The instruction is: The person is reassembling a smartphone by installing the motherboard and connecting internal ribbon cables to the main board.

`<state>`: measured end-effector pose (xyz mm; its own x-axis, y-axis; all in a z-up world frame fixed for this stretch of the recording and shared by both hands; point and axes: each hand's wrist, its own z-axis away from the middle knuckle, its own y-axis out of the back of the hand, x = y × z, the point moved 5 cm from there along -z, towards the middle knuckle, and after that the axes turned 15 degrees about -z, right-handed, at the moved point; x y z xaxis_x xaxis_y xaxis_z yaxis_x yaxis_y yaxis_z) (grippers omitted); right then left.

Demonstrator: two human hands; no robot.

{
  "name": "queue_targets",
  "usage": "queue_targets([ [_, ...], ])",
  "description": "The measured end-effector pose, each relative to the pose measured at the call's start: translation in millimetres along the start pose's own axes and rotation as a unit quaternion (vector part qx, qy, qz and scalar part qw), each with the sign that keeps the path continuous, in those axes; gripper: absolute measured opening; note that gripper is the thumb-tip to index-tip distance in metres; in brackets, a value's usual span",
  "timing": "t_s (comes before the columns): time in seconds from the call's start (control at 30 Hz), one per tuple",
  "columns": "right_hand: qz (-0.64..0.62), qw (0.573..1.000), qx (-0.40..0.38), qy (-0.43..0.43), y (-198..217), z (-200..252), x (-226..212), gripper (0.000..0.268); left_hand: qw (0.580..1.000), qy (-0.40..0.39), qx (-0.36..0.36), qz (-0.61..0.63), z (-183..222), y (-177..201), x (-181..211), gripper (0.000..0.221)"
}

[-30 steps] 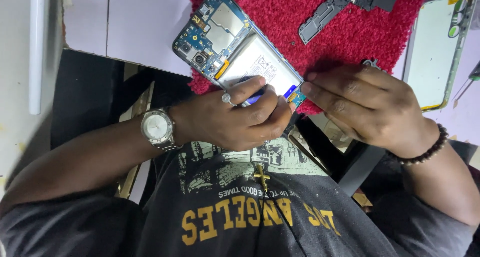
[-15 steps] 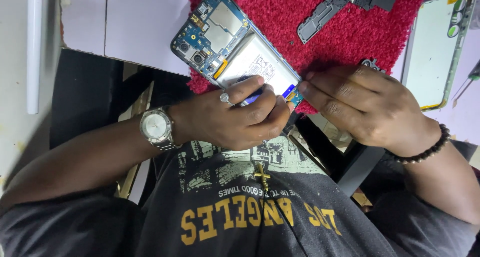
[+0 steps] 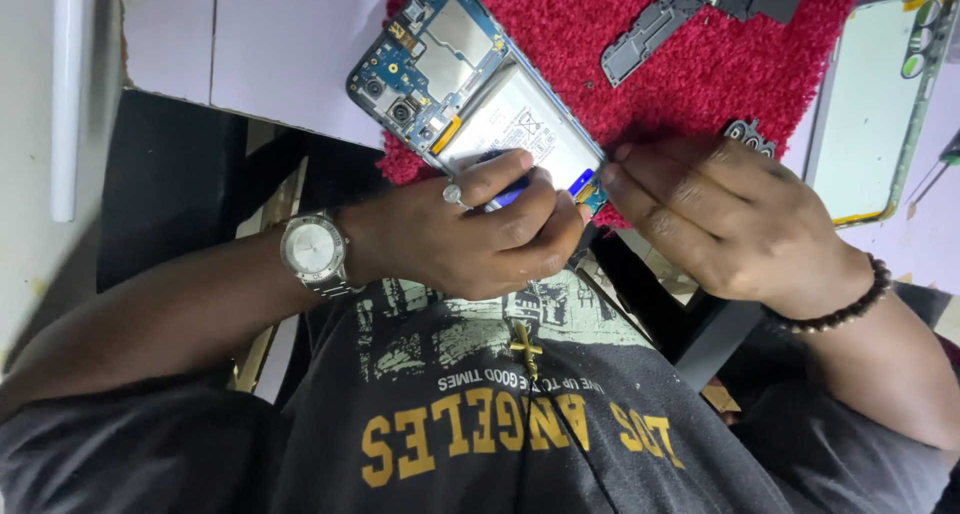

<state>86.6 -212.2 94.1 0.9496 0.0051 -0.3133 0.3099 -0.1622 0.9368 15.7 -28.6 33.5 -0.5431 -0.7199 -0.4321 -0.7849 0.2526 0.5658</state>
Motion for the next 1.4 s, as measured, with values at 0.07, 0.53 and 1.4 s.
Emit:
queue_targets([
  [0.07,0.014,1.0,0.002,0.001,-1.1,1.1,1.1,0.018,1.0,-0.008,0.001,-0.009,1.1,-1.0,2.1,0.009],
  [0.53,-0.204,0.928,0.282,-0.13,6.3,52.3,20.3,0.009,0.996,-0.017,-0.075,-0.055,-9.0,0.7,6.7,0.019],
  [1.4,-0.022,0.956,0.049,-0.287,-17.8,-130.4,134.3,0.035,0.997,-0.07,-0.023,0.033,-19.0,10.8,36.7,0.039],
])
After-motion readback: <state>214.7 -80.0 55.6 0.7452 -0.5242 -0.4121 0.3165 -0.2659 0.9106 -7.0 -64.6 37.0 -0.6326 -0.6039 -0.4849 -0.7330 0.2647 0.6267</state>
